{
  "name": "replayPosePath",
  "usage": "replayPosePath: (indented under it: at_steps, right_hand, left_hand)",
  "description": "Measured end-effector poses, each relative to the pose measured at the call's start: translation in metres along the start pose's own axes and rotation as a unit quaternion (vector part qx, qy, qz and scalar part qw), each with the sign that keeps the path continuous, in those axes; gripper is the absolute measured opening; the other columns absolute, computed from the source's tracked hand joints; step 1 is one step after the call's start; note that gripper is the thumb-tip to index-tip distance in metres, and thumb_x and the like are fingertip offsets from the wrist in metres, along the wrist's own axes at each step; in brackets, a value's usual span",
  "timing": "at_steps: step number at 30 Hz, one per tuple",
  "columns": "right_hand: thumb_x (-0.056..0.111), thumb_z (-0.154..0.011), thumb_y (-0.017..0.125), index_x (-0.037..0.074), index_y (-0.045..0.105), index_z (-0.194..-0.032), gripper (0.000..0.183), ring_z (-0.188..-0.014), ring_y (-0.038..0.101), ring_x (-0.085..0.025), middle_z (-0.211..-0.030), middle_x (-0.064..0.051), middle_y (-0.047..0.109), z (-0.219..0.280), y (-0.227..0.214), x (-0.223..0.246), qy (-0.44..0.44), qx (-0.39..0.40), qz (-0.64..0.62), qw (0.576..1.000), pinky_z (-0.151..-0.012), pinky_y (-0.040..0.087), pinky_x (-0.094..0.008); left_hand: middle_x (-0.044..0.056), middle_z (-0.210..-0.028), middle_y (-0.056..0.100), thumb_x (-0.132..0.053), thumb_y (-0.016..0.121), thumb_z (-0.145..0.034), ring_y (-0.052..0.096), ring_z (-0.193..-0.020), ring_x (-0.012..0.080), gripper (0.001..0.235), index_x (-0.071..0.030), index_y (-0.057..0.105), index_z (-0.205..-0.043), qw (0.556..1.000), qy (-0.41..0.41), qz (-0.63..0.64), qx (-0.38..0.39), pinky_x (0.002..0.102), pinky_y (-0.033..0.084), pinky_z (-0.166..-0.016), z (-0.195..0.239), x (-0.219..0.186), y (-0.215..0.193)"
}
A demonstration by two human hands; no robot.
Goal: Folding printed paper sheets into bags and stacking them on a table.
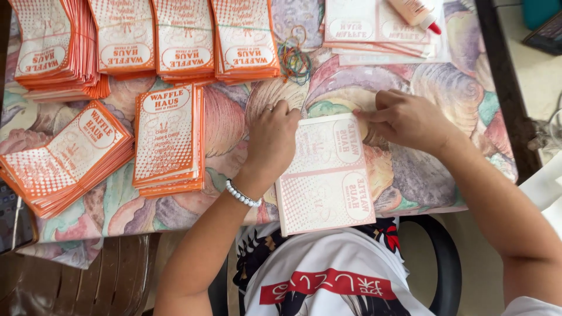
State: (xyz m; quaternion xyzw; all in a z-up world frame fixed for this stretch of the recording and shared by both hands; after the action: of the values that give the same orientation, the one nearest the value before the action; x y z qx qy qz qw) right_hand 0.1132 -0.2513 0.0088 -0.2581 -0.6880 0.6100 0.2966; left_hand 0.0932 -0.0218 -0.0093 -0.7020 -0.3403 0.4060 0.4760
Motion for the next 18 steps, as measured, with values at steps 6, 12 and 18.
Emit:
replayPosePath:
  at_steps: [6,12,18]
  right_hand:
    - [0.006,-0.089,0.071,0.005,0.069,-0.136,0.047,-0.079,0.066,-0.026,-0.092,-0.015,0.065,0.022,0.013,0.002,0.029,-0.161,-0.223,0.961,-0.065,0.058,-0.037]
    - [0.015,-0.080,0.086,0.002,0.050,-0.151,0.080,-0.102,0.067,-0.029,-0.121,-0.021,0.061,0.039,0.026,0.018,0.099,-0.213,-0.360,0.903,-0.080,0.059,-0.037]
    - [0.001,-0.078,0.082,0.012,0.013,-0.164,0.111,-0.109,0.065,-0.040,-0.127,-0.030,0.059,0.042,0.007,0.055,0.175,-0.207,-0.530,0.803,-0.088,0.059,-0.048]
  left_hand:
    - [0.008,-0.096,0.058,-0.014,0.067,-0.093,0.063,-0.097,0.0325,0.018,-0.014,0.061,-0.110,0.998,-0.027,0.043,0.038,0.049,0.048,-0.084,-0.005,0.020,0.018]
    - [0.006,-0.095,0.056,-0.022,0.070,-0.090,0.059,-0.101,0.0331,0.012,-0.016,0.062,-0.096,0.994,-0.040,0.085,0.054,0.050,0.046,-0.087,-0.001,0.029,0.031]
    - [0.008,-0.089,0.060,-0.016,0.067,-0.095,0.065,-0.094,0.0325,0.007,-0.012,0.061,-0.097,0.951,-0.020,0.301,-0.061,0.043,0.050,-0.085,0.007,0.014,-0.019]
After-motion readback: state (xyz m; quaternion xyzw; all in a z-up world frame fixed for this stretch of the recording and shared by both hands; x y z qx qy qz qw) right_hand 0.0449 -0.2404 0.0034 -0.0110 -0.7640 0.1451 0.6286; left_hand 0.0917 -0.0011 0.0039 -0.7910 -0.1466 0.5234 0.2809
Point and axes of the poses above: each hand's wrist, its own z-axis away from the middle knuckle, its own y-axis out of the palm, x = y × z, the point moved 6 cm from there along -z, towards the middle knuckle
